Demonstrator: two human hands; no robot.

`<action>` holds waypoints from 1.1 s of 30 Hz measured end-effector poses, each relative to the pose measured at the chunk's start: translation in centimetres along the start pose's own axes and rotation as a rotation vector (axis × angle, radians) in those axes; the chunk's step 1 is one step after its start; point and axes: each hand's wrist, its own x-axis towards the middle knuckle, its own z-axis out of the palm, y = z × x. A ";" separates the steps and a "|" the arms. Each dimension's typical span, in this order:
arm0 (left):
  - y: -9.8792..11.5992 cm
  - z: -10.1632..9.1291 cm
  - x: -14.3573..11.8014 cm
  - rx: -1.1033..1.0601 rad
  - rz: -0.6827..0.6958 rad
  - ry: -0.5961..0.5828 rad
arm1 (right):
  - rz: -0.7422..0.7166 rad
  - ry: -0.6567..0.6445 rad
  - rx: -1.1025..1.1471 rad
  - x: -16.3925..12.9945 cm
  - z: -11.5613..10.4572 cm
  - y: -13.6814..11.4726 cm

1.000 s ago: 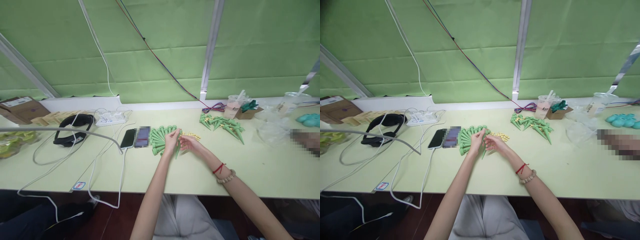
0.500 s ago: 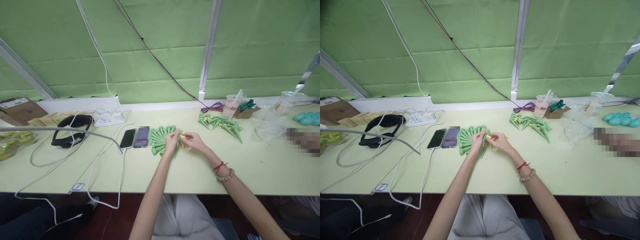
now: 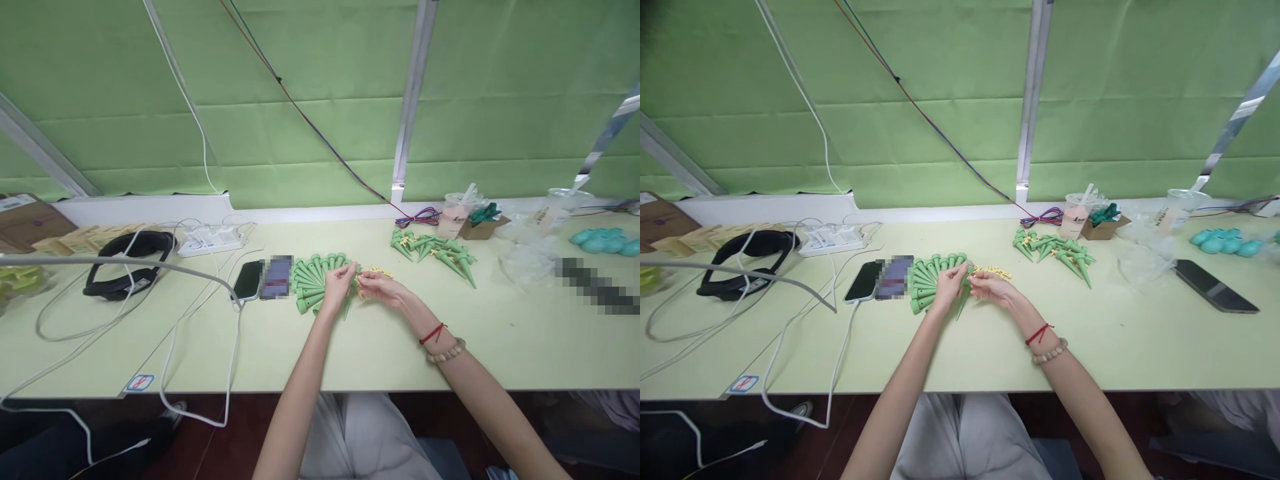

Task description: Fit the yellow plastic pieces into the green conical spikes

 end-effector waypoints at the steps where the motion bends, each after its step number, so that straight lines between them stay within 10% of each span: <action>1: -0.1 0.0 0.0 0.015 0.004 0.001 | -0.039 0.044 -0.046 0.1 0.0 0.2; 10: -1.0 0.2 0.0 0.102 -0.027 0.123 | -0.764 0.400 -0.877 -0.1 1.3 2.1; 20: -0.8 0.0 0.3 -0.040 -0.024 0.174 | -0.106 0.158 -0.235 0.5 0.9 0.6; 33: -0.7 0.1 -0.1 0.034 -0.015 0.091 | -0.359 0.194 -0.484 1.0 -0.2 1.3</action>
